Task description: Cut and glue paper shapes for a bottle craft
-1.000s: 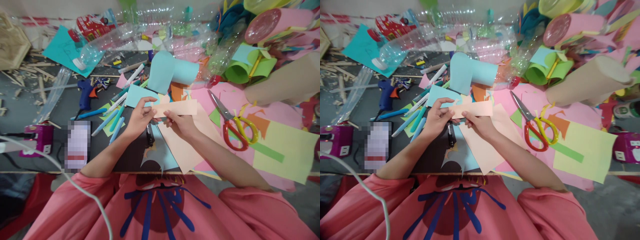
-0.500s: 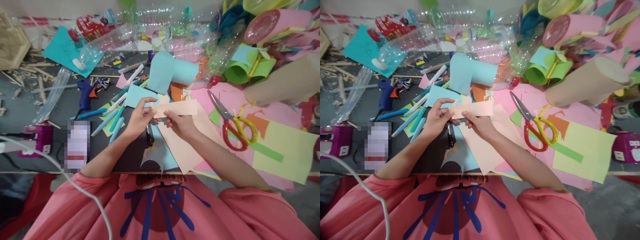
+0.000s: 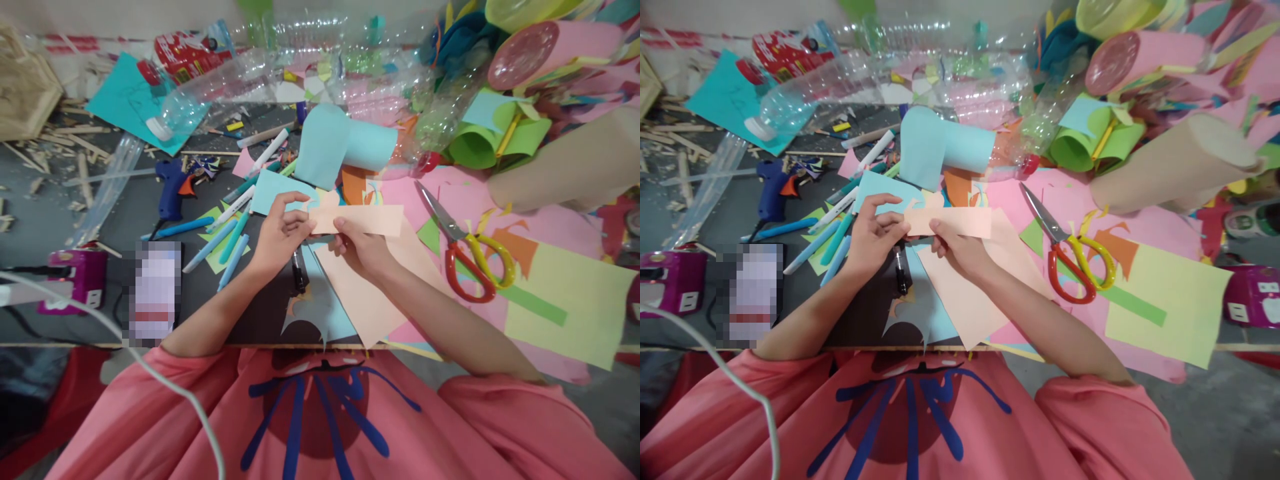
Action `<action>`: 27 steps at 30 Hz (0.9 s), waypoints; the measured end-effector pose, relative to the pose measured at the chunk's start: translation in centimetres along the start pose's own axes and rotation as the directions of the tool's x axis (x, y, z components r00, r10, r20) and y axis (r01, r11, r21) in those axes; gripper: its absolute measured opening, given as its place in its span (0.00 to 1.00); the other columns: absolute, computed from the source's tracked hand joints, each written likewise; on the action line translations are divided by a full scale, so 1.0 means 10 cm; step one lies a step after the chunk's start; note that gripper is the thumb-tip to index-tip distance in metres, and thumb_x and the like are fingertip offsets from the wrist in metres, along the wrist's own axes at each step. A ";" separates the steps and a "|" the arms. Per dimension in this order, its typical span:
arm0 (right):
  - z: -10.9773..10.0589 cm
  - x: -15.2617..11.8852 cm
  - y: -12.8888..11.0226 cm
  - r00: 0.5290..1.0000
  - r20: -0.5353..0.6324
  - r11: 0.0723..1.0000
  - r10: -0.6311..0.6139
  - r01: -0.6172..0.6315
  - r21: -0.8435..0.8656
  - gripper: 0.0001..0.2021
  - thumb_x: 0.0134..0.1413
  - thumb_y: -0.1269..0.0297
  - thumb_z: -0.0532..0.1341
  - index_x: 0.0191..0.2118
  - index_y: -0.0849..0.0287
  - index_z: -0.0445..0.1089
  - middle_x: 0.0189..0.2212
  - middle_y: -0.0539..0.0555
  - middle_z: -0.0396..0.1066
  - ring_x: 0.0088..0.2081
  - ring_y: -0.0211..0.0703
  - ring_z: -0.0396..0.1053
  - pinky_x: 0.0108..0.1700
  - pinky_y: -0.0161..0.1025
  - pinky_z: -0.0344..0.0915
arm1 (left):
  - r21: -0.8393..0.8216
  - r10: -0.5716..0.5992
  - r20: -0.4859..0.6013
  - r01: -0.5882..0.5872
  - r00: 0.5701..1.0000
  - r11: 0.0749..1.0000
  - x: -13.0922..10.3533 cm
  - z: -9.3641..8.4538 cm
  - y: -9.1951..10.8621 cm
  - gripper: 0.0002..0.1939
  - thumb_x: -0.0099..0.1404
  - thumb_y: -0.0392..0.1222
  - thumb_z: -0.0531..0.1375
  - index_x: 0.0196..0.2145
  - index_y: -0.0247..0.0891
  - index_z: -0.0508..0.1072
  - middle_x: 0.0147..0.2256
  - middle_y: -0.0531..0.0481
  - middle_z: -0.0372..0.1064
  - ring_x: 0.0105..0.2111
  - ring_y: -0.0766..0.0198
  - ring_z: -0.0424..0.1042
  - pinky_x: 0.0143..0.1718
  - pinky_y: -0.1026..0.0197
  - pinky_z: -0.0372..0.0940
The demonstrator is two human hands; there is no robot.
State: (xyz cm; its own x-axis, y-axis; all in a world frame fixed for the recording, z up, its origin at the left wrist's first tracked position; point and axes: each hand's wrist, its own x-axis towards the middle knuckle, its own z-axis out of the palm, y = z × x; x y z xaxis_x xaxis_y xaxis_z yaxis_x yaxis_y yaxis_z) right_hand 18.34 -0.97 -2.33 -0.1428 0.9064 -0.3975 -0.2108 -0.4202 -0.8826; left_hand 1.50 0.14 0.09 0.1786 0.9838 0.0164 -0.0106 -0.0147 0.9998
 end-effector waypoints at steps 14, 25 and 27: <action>-0.03 0.01 0.02 1.000 -0.002 0.999 0.031 -0.031 -0.028 0.22 0.46 0.41 0.66 0.20 0.55 0.66 0.15 0.45 0.63 0.22 0.36 0.63 0.31 0.37 0.61 | 0.213 0.062 -0.074 -0.045 0.995 0.976 0.00 -0.02 0.04 0.04 0.58 0.39 0.63 0.30 0.37 0.77 0.33 0.50 0.76 0.34 0.65 0.74 0.39 0.62 0.70; -0.02 0.01 0.00 0.999 0.044 1.000 0.022 -0.022 0.007 0.23 0.47 0.42 0.66 0.18 0.56 0.66 0.14 0.45 0.62 0.22 0.34 0.60 0.32 0.36 0.61 | 0.194 0.067 -0.045 -0.057 0.997 0.979 0.02 -0.04 0.03 0.06 0.58 0.37 0.62 0.34 0.38 0.77 0.40 0.49 0.74 0.26 0.72 0.69 0.30 0.65 0.67; -0.01 0.01 -0.01 0.999 0.044 1.000 0.013 -0.013 0.016 0.23 0.46 0.43 0.66 0.18 0.56 0.66 0.14 0.44 0.62 0.21 0.34 0.60 0.32 0.37 0.61 | 0.171 0.053 -0.038 -0.046 0.998 0.984 0.02 -0.04 0.03 0.06 0.58 0.38 0.62 0.34 0.38 0.76 0.40 0.49 0.73 0.25 0.72 0.70 0.30 0.65 0.68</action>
State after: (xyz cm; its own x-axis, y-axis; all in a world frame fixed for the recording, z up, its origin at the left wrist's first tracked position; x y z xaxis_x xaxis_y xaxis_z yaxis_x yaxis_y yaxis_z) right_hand 18.47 -0.85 -2.36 -0.1879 0.8983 -0.3972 -0.2243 -0.4329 -0.8731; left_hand 1.13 0.38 0.37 0.1398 0.9877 0.0696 0.1492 -0.0904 0.9847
